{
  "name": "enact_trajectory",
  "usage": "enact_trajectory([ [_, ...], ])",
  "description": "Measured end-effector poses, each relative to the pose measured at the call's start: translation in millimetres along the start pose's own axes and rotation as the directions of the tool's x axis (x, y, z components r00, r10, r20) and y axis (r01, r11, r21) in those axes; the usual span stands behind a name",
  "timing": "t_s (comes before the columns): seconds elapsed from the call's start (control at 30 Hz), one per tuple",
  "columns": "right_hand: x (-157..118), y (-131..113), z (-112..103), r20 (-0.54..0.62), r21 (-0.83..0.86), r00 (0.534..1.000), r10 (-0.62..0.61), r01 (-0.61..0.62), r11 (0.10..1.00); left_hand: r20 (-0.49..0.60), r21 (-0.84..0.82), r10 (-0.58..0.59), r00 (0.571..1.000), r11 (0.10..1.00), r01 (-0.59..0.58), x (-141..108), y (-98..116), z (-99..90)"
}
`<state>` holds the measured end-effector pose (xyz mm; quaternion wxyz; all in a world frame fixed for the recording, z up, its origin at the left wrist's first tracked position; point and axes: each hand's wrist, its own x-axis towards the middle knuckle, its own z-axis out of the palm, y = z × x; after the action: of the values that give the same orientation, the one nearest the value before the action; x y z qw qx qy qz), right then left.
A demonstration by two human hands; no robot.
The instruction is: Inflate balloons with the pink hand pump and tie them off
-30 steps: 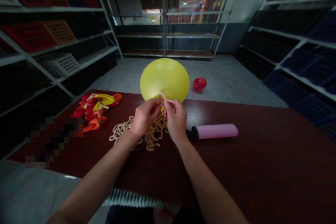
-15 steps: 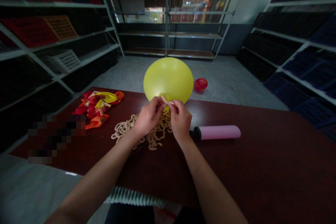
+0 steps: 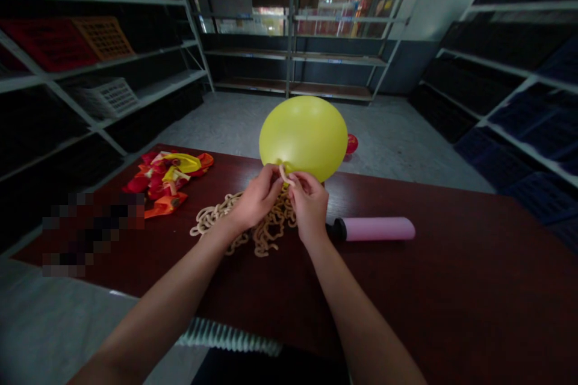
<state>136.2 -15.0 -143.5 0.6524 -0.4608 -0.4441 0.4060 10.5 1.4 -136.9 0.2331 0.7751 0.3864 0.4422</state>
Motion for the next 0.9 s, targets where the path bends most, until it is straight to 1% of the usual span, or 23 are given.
enact_trajectory([
  [0.07,2.6,0.2,-0.6,0.011,0.075,0.998,0.057,-0.057,0.996,-0.017,-0.028,0.055,0.998,0.998,-0.056,-1.0,-2.5,1.2],
  [0.13,4.3,-0.1,-2.1,0.041,0.122,0.997,0.071,-0.075,0.990,-0.022,-0.021,0.104,0.994,0.994,-0.104,-1.3,-2.9,-0.7],
  [0.23,5.2,-1.6,-3.7,0.140,0.187,0.986,0.093,-0.119,0.975,-0.035,0.037,0.136,0.990,0.990,-0.135,-0.8,-0.5,-6.9],
  [0.33,5.4,-3.0,-3.3,0.238,0.239,0.966,0.104,-0.162,0.957,-0.088,0.055,0.181,0.980,0.983,-0.176,-0.1,2.1,-12.1],
  [0.4,4.9,-3.6,-1.9,0.270,0.251,0.957,0.106,-0.176,0.952,-0.123,0.066,0.217,0.968,0.976,-0.210,-0.2,2.3,-13.7],
  [0.47,3.5,-4.2,-0.1,0.278,0.251,0.954,0.114,-0.187,0.950,-0.155,0.094,0.226,0.962,0.972,-0.214,-1.1,1.2,-13.8],
  [0.57,-0.2,-5.5,1.9,0.284,0.249,0.949,0.135,-0.209,0.946,-0.220,0.116,0.196,0.955,0.978,-0.174,-3.2,-1.5,-12.0],
  [0.63,-2.7,-6.5,2.4,0.294,0.240,0.945,0.141,-0.216,0.946,-0.267,0.084,0.144,0.953,0.989,-0.125,-4.4,-2.6,-9.9],
  [0.73,-4.8,-6.6,2.1,0.306,0.221,0.943,0.129,-0.202,0.954,-0.319,-0.013,0.054,0.946,0.998,-0.061,-5.3,-1.5,-6.8],
  [0.9,-3.5,-3.9,0.5,0.301,0.192,0.950,0.084,-0.147,0.970,-0.372,-0.184,-0.036,0.927,0.982,-0.036,-3.7,6.1,-5.8],
])
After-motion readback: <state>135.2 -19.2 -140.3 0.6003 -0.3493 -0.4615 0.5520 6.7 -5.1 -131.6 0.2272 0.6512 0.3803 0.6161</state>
